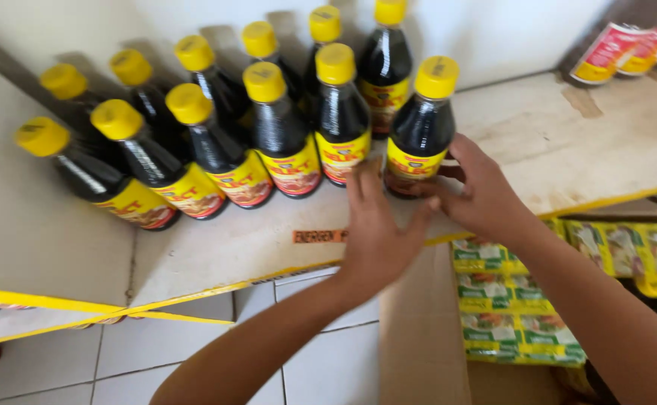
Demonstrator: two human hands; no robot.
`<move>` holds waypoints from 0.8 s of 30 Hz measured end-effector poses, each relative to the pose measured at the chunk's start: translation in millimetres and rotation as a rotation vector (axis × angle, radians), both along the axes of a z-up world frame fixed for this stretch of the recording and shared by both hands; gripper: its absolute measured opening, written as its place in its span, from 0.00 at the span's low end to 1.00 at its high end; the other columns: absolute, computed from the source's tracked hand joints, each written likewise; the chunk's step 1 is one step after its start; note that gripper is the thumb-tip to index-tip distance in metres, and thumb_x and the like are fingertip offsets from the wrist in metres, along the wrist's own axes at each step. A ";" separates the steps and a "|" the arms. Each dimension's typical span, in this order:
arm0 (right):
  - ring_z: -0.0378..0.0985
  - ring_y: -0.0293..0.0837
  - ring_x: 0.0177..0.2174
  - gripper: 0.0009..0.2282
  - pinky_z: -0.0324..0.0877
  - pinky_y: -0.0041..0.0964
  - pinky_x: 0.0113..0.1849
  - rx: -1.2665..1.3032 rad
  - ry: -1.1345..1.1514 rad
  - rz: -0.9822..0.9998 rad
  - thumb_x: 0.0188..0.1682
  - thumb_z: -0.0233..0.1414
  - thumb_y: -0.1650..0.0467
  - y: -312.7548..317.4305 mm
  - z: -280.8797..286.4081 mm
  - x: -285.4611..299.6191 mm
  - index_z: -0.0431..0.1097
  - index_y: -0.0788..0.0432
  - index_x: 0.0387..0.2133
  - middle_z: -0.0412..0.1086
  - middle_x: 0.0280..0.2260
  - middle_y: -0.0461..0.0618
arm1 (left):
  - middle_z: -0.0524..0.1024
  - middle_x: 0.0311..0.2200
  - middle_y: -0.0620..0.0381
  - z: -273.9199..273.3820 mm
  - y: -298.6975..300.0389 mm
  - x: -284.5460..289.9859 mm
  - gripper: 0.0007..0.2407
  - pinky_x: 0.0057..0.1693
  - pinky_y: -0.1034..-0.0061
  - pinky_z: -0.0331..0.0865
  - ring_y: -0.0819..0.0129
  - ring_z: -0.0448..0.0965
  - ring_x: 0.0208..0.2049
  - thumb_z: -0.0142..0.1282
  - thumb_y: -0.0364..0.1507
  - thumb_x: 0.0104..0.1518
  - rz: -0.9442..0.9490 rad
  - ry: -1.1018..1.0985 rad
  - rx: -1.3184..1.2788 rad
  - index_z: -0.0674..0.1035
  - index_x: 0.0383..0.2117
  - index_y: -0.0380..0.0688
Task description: Stocking bottles of soy sauce from a cardboard box onto a grocery store shelf.
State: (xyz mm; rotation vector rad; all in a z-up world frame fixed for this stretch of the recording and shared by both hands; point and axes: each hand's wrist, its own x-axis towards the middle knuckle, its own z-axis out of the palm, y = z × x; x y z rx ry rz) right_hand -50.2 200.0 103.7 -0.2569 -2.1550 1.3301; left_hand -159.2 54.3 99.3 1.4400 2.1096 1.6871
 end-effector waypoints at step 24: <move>0.74 0.43 0.55 0.21 0.70 0.40 0.58 0.107 -0.138 -0.059 0.51 0.56 0.78 17.1 -2.3 -15.9 0.61 0.63 0.58 0.69 0.53 0.52 | 0.52 0.65 0.28 5.6 -4.5 11.8 0.37 0.68 0.59 0.60 0.37 0.58 0.66 0.59 0.35 0.61 -0.140 -0.072 -0.088 0.52 0.66 0.19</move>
